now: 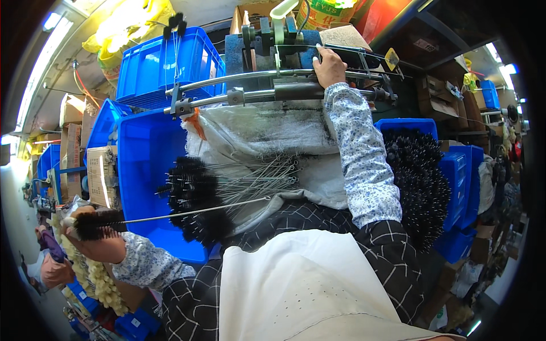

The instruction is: The recorder uses a brush-making machine and a hairdryer to assemble and finalize cylindrical brushes on an assembly line.

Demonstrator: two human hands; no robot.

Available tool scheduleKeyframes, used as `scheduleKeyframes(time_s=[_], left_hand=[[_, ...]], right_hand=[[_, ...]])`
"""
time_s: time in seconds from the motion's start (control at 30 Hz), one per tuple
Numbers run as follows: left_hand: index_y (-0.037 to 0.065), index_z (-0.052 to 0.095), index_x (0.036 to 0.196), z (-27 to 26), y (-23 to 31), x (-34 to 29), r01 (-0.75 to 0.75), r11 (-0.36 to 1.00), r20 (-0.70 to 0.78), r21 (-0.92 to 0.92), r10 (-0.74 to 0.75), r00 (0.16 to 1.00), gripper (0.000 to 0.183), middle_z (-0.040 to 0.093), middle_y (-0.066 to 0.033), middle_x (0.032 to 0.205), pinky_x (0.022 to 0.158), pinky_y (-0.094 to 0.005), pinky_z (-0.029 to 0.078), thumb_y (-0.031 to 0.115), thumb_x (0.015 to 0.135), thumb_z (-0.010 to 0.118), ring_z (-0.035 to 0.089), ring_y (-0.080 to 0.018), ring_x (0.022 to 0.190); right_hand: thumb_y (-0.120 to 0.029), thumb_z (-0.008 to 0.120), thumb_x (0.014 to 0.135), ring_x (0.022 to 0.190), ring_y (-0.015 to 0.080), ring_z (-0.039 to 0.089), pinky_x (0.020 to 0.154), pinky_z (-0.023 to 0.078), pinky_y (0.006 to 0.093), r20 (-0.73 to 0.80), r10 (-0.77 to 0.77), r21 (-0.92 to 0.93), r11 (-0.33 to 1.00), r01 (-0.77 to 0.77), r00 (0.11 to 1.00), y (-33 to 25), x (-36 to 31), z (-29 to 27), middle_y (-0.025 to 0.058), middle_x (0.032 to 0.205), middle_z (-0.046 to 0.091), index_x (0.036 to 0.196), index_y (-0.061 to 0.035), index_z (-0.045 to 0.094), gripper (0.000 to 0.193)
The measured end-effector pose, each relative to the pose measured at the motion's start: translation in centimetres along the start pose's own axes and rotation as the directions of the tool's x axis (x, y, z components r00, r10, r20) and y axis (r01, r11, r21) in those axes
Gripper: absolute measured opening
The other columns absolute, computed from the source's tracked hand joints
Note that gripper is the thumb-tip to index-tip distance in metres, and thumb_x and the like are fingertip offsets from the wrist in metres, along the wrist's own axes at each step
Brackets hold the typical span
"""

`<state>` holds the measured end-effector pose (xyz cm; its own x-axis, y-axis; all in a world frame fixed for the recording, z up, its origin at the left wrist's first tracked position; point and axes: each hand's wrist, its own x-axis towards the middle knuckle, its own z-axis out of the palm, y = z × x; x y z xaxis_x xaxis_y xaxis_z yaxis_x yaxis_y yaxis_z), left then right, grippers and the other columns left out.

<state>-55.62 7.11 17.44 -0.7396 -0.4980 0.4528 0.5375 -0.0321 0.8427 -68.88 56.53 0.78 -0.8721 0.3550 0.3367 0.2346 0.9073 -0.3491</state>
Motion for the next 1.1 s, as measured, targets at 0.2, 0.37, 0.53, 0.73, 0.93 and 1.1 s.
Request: scheduleKeyframes(time_s=[0.2, 0.37, 0.53, 0.73, 0.93, 1.1], left_hand=[[0.002, 0.046, 0.101, 1.9, -3.1, -4.4, 0.091, 0.995, -0.01, 0.051, -0.09, 0.996, 0.023, 0.052, -0.0144, 0.084, 0.055, -0.0205, 0.041, 0.019, 0.088, 0.037, 0.05, -0.0146, 0.066], [0.002, 0.047, 0.094, 5.1, -3.5, -6.9, 0.109, 0.974, 0.176, 0.197, -0.144, 0.974, 0.019, 0.052, -0.0079, 0.08, 0.062, -0.0208, 0.039, 0.019, 0.088, 0.041, 0.047, -0.0113, 0.068], [0.001, 0.047, 0.087, 8.6, -4.0, -8.8, 0.036, 0.946, 0.318, 0.321, -0.143, 0.937, 0.018, 0.052, -0.0058, 0.079, 0.067, -0.0211, 0.037, 0.018, 0.087, 0.043, 0.047, -0.0102, 0.071], [0.0, 0.047, 0.086, 7.7, -4.0, -8.4, -0.002, 0.93, 0.336, 0.368, -0.131, 0.933, 0.018, 0.052, -0.0066, 0.08, 0.069, -0.0213, 0.037, 0.018, 0.087, 0.043, 0.046, -0.0106, 0.072], [0.001, 0.048, 0.087, 5.4, -4.3, -7.7, 0.033, 0.926, 0.22, 0.377, -0.124, 0.967, 0.018, 0.05, -0.004, 0.08, 0.068, -0.0211, 0.035, 0.018, 0.087, 0.044, 0.044, -0.0086, 0.072], [0.001, 0.048, 0.088, 6.7, -4.6, -7.6, 0.052, 0.946, 0.258, 0.319, -0.139, 0.956, 0.017, 0.05, -0.0031, 0.079, 0.066, -0.0197, 0.036, 0.018, 0.086, 0.045, 0.044, -0.0078, 0.07]], right_hand=[[-0.014, 0.055, 0.072, 0.095, 0.0213, 0.052, 0.076, 0.038, 0.0397, -0.004, 0.009, 0.006, 1.0, -0.009, 1.0, -1.9, -0.4, 0.4, 0.0077, 0.104, 0.055, 0.106, -0.0077, 0.054, 0.035], [-0.016, 0.055, 0.073, 0.094, 0.0229, 0.052, 0.076, 0.039, 0.0404, 0.027, -0.006, 0.013, 1.0, 0.006, 1.0, -5.4, -0.4, 1.4, 0.0088, 0.1, 0.056, 0.107, -0.0071, 0.053, 0.035], [-0.015, 0.055, 0.073, 0.093, 0.0215, 0.052, 0.074, 0.039, 0.0397, 0.059, -0.006, -0.05, 0.999, 0.009, 0.998, -6.6, -0.5, 1.7, 0.0067, 0.098, 0.056, 0.107, -0.0082, 0.052, 0.034], [-0.017, 0.055, 0.073, 0.094, 0.0223, 0.053, 0.076, 0.039, 0.04, 0.051, -0.027, -0.058, 0.998, 0.03, 0.998, -2.6, -0.2, -0.2, 0.0081, 0.102, 0.056, 0.105, -0.0078, 0.054, 0.033], [-0.025, 0.055, 0.073, 0.093, 0.0222, 0.054, 0.078, 0.039, 0.0406, 0.052, 0.013, -0.104, 0.995, -0.007, 0.999, 3.5, 0.8, -1.3, 0.0068, 0.097, 0.059, 0.099, -0.0153, 0.058, 0.028], [-0.029, 0.052, 0.077, 0.087, 0.0256, 0.055, 0.075, 0.044, 0.0362, -0.188, -0.082, -0.354, 0.935, 0.011, 0.979, 8.6, 4.3, -1.8, 0.011, 0.094, 0.058, 0.096, -0.0122, 0.059, 0.026]])
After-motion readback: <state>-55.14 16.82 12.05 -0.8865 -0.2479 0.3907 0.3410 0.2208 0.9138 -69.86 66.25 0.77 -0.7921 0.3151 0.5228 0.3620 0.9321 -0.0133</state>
